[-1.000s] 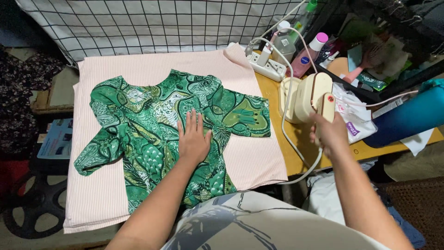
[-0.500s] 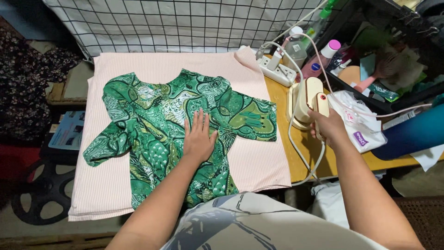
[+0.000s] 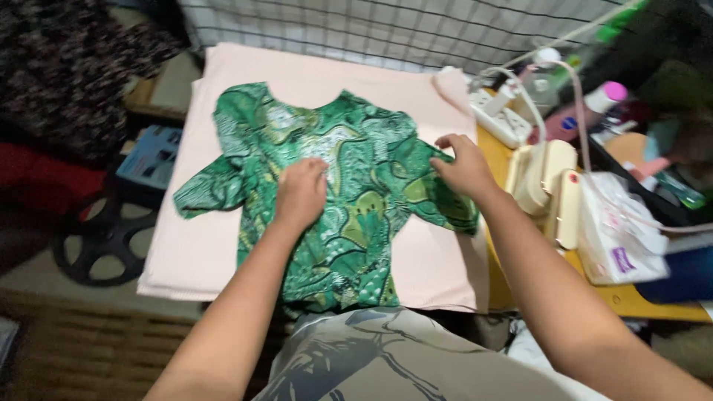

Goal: Ironing a green patterned garment with a small hand iron/steamer on a flat surface.

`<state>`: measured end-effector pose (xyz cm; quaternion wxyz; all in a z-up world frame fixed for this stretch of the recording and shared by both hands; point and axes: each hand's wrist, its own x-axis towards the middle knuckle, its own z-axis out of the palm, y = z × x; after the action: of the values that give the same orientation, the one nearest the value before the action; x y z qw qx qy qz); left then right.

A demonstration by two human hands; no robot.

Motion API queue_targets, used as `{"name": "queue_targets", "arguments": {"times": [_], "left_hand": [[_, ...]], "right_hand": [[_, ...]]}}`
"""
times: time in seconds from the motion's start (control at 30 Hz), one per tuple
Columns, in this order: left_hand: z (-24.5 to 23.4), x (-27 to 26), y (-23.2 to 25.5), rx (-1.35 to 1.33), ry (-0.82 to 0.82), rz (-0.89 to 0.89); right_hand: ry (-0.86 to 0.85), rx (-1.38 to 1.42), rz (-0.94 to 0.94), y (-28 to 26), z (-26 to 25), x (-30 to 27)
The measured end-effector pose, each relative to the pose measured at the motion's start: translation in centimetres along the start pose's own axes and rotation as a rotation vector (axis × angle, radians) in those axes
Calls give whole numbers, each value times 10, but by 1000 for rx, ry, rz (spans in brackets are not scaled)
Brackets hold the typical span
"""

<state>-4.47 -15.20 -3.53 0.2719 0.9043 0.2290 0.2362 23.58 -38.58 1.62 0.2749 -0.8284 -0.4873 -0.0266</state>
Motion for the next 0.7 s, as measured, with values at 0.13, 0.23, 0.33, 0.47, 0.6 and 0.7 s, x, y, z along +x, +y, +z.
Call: {"name": "queue_targets", "arguments": {"times": [0.13,0.23,0.33,0.47,0.6,0.7], "left_hand": [[-44,-13,-38,187,152,-113],[-69,-23,-65,380,280,-247],[-73,-25,-91,357,355,-438],[-67,-10,-95,226,257,-635],[-71,14,-55,197,43,-604],[-54,22,-44,162,49,-497]], "right_hand": [[-90,214,352,-34,24,47],[-176,480,747,-44,45,67],[-364,711,862,-2,93,66],[-380,1227,1079,93,125,54],[101,1464,1235,101,47,50],[306,1359,1169,118,26,42]]}}
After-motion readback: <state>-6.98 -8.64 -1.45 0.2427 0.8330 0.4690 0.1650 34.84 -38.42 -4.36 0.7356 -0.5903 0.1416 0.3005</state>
